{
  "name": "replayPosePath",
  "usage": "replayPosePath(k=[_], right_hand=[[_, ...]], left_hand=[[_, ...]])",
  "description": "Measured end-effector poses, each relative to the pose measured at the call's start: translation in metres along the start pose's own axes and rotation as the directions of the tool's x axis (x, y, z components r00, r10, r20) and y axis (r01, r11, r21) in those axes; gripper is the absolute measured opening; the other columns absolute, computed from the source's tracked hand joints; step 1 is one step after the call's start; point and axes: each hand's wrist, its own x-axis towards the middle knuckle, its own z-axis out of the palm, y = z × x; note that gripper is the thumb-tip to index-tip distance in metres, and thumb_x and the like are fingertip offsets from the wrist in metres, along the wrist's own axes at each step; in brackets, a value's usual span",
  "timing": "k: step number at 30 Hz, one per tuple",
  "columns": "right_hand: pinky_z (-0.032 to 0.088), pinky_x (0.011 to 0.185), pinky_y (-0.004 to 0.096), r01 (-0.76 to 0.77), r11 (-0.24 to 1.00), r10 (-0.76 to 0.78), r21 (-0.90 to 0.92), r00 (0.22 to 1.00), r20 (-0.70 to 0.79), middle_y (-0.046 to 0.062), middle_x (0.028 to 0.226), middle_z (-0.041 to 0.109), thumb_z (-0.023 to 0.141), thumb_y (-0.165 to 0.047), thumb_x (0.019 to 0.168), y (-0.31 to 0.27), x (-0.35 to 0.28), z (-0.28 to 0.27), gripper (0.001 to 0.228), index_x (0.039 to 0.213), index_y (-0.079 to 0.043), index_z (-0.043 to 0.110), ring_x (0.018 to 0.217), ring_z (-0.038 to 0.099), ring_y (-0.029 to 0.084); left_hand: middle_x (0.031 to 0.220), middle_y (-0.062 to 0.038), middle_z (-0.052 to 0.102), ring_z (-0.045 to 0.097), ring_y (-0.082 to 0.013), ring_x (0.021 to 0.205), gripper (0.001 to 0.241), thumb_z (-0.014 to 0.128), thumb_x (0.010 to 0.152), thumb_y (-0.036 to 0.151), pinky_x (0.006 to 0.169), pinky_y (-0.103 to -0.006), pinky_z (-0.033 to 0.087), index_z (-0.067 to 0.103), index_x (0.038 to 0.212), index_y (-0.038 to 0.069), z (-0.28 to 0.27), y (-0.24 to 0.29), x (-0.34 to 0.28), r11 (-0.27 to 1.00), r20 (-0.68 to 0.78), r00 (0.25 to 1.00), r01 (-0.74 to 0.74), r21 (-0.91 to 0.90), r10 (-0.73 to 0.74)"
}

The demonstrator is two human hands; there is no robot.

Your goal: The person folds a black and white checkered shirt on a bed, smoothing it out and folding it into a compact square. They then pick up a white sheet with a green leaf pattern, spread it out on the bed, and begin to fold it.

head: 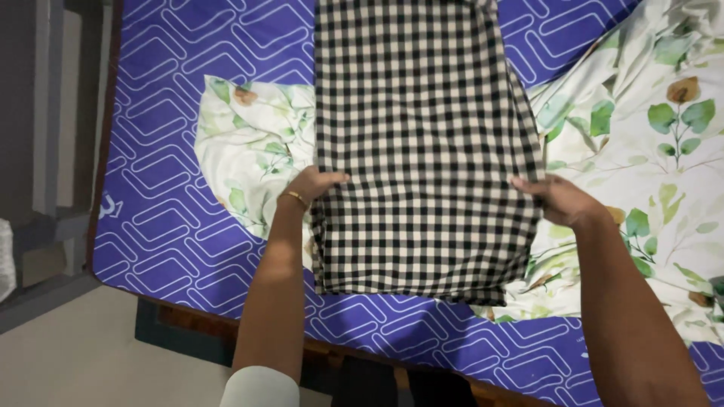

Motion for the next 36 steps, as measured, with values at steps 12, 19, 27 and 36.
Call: replayPosePath(k=[12, 19, 27, 36], right_hand=[[0.047, 0.088, 0.061, 0.257, 0.438, -0.804, -0.861, 0.541, -0.248, 0.023, 0.112, 0.060, 0.080, -0.027, 0.094, 0.004, 0.018, 0.046, 0.051, 0.135, -0.003, 0.062, 0.104, 0.061, 0.053], [0.054, 0.084, 0.052, 0.489, 0.551, -0.638, -0.676, 0.770, 0.036, 0.025, 0.107, 0.073, 0.061, -0.069, 0.100, -0.118, -0.077, 0.161, 0.078, 0.127, 0.004, 0.068, 0.101, 0.070, 0.042], [0.062, 0.067, 0.053, 0.152, 0.127, -0.555, -0.980, 0.830, 0.057, 0.019, 0.094, 0.078, 0.082, -0.054, 0.080, -0.126, -0.015, 0.134, 0.061, 0.125, -0.014, 0.076, 0.092, 0.075, 0.041], [0.056, 0.081, 0.054, 0.395, 0.404, -0.714, -0.825, 0.700, -0.015, 0.016, 0.097, 0.076, 0.071, -0.016, 0.086, -0.123, -0.027, 0.118, 0.049, 0.134, -0.011, 0.066, 0.094, 0.073, 0.038]], left_hand=[[0.095, -0.017, 0.077, 0.072, -0.0351, 0.103, 0.046, 0.084, 0.074, 0.051, 0.088, -0.0484, 0.057, 0.081, 0.096, 0.010, 0.039, -0.006, 0.011, 0.939, -0.140, 0.933, -0.311, 0.147, 0.331], [0.087, -0.019, 0.076, 0.076, -0.0366, 0.092, 0.033, 0.061, 0.087, 0.032, 0.079, -0.0476, 0.061, 0.075, 0.093, 0.002, 0.133, 0.097, -0.094, 0.843, -0.071, 0.920, -0.320, 0.432, 0.385], [0.079, -0.017, 0.077, 0.078, -0.0354, 0.082, 0.031, 0.042, 0.089, 0.017, 0.074, -0.0481, 0.061, 0.071, 0.087, 0.005, 0.192, 0.128, -0.139, 0.742, -0.012, 0.862, -0.430, 0.514, 0.507], [0.113, -0.038, 0.069, 0.064, -0.0566, 0.112, 0.066, 0.048, 0.092, 0.046, 0.096, -0.0651, 0.050, 0.062, 0.123, -0.010, 0.136, 0.103, -0.126, 0.788, 0.236, 0.797, -0.596, 0.153, 0.556]])
